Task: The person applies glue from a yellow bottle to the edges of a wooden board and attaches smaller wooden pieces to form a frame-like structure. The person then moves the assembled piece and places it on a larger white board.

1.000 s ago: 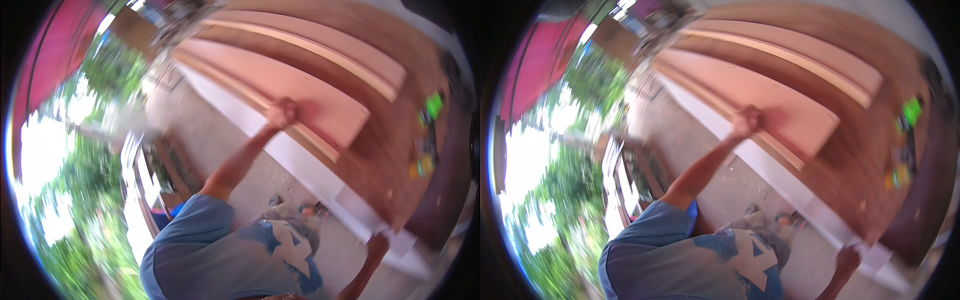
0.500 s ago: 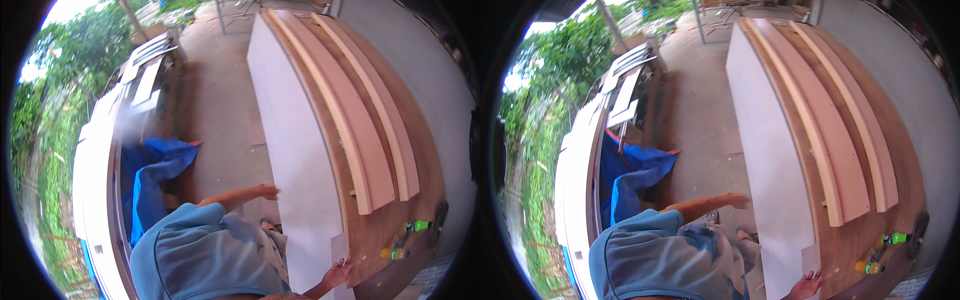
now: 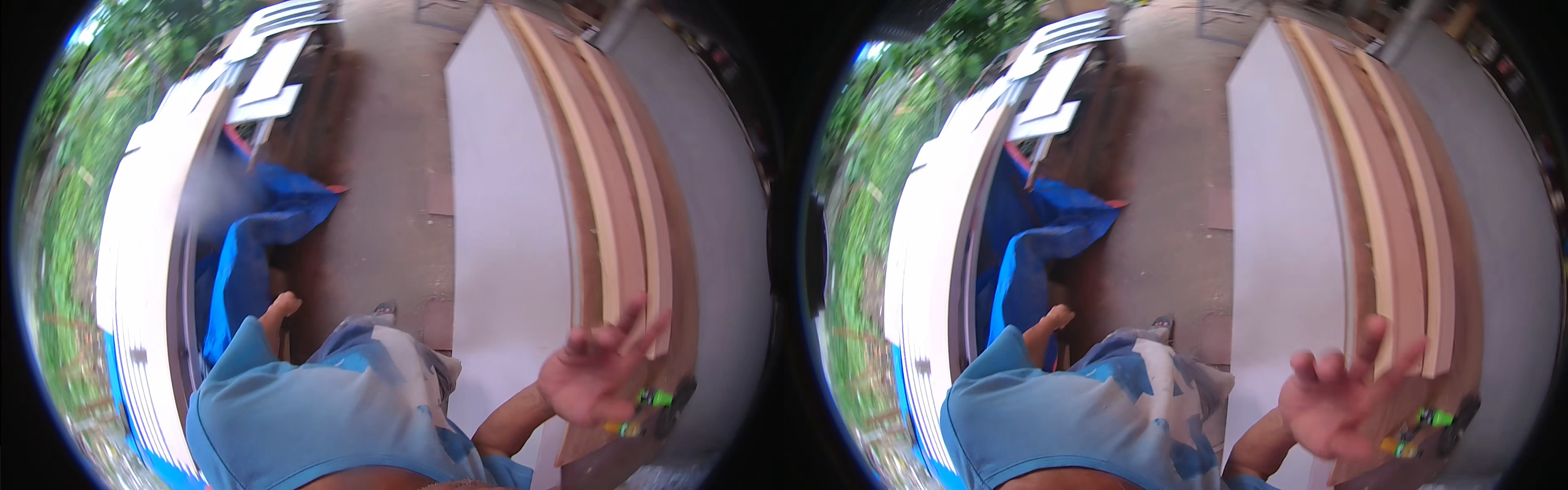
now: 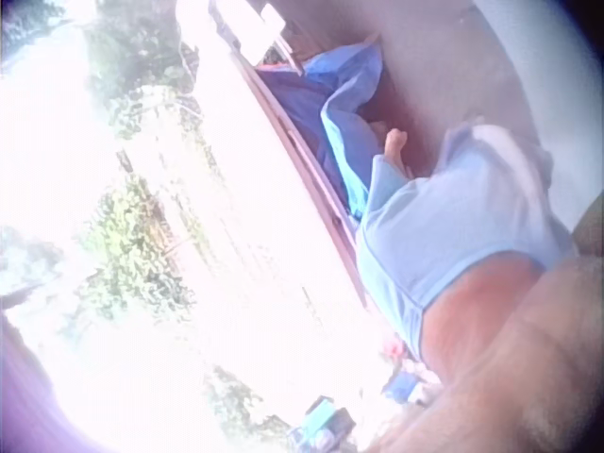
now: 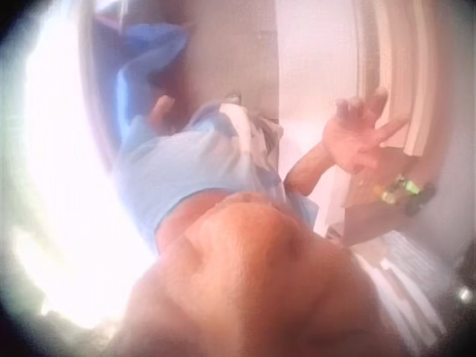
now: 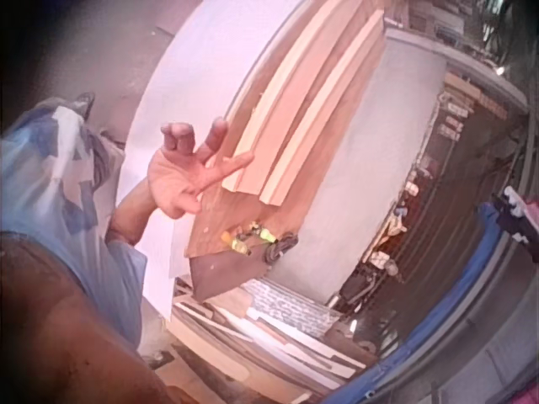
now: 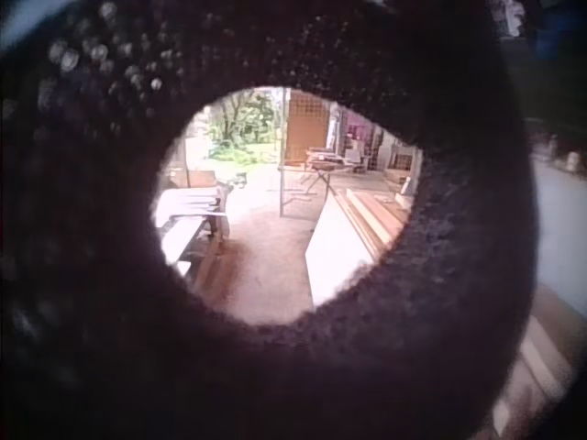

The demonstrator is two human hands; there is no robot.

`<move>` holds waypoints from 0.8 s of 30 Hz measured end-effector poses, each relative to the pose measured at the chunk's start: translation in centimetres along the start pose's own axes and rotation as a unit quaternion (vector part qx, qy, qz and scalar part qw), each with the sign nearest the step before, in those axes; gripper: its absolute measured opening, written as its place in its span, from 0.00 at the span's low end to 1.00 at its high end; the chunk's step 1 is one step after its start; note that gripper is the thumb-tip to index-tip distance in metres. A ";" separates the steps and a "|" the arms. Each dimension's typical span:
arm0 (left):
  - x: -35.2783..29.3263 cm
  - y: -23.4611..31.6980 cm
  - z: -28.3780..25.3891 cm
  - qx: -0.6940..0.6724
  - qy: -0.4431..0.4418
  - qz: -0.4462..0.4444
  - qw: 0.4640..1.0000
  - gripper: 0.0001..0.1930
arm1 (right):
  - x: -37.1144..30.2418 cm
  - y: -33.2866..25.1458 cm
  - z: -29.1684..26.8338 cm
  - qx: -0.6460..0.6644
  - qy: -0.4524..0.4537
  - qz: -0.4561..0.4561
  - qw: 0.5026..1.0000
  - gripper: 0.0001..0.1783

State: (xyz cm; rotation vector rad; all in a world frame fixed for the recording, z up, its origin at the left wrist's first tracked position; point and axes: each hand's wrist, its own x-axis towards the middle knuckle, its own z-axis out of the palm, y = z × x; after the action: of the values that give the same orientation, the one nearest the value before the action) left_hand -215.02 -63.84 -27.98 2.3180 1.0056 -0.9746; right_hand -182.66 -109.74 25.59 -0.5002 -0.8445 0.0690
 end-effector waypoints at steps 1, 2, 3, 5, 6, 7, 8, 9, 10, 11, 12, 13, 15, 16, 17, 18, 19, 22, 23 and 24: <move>0.9 1.2 -0.9 0.026 -0.066 0.018 0.997 0.20 | 1.3 -0.2 3.2 -0.002 -0.026 -0.005 1.000 0.56; 0.3 2.7 -1.1 -0.071 -0.069 -0.020 0.995 0.20 | 2.5 0.3 6.0 -0.002 -0.052 -0.001 0.999 0.55; -1.3 5.2 -1.7 -0.167 -0.073 -0.053 0.982 0.21 | 2.8 0.3 8.2 0.027 -0.030 0.052 0.998 0.49; -5.8 4.4 0.4 -0.298 -0.018 -0.062 0.952 0.23 | 3.5 1.1 12.4 0.140 0.027 0.173 0.974 0.44; -6.4 4.1 1.4 -0.320 0.022 -0.044 0.946 0.23 | 3.8 1.0 14.8 0.188 0.066 0.222 0.955 0.42; -6.6 4.0 2.8 -0.341 0.063 -0.027 0.938 0.23 | 4.3 1.9 17.4 0.165 0.077 0.239 0.954 0.40; -6.5 4.3 3.9 -0.359 0.103 -0.002 0.928 0.23 | 4.4 2.6 18.0 0.188 0.040 0.246 0.950 0.39; -7.0 4.7 4.7 -0.381 0.116 -0.015 0.917 0.23 | 4.6 3.5 18.4 0.207 0.009 0.253 0.945 0.39; -7.5 5.0 5.6 -0.402 0.129 -0.027 0.906 0.23 | 4.9 4.2 18.1 0.225 -0.019 0.259 0.939 0.40; -8.1 5.3 6.7 -0.422 0.139 -0.039 0.895 0.23 | 4.9 4.9 17.9 0.242 -0.045 0.265 0.932 0.40; -8.9 5.4 7.6 -0.427 0.108 -0.074 0.895 0.23 | 4.9 5.5 17.6 0.259 -0.068 0.270 0.925 0.41; -10.0 5.3 8.7 -0.432 0.076 -0.106 0.893 0.23 | 4.8 5.8 17.5 0.273 -0.087 0.274 0.918 0.41; -13.0 4.4 12.4 -0.441 0.005 -0.185 0.878 0.22 | 4.8 7.0 16.9 0.306 -0.115 0.293 0.898 0.43; -14.3 3.8 14.1 -0.444 -0.031 -0.220 0.868 0.21 | 4.8 7.5 16.8 0.321 -0.127 0.298 0.890 0.43; -15.3 3.5 15.2 -0.444 -0.046 -0.240 0.862 0.20 | 4.9 8.0 16.5 0.331 -0.136 0.304 0.883 0.44; -15.8 3.4 15.9 -0.441 -0.061 -0.255 0.858 0.19 | 4.9 8.2 16.2 0.337 -0.145 0.304 0.879 0.45; -16.2 3.4 16.5 -0.436 -0.076 -0.268 0.856 0.19 | 5.1 8.6 15.8 0.339 -0.152 0.303 0.877 0.45; -15.7 3.9 16.7 -0.452 -0.056 -0.234 0.859 0.18 | 5.9 9.1 14.3 0.348 -0.173 0.286 0.876 0.47; -14.9 4.2 16.1 -0.441 -0.051 -0.210 0.871 0.19 | 6.2 9.1 13.4 0.343 -0.178 0.272 0.882 0.48; -13.6 3.3 17.1 -0.395 -0.020 -0.158 0.905 0.17 | 6.7 9.1 12.4 0.342 -0.176 0.253 0.888 0.49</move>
State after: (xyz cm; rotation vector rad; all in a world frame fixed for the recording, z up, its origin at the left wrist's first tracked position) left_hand -226.57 -82.65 -28.80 1.4848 1.4526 -0.5512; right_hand -185.95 -95.06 33.05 -0.0187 -0.9560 0.9350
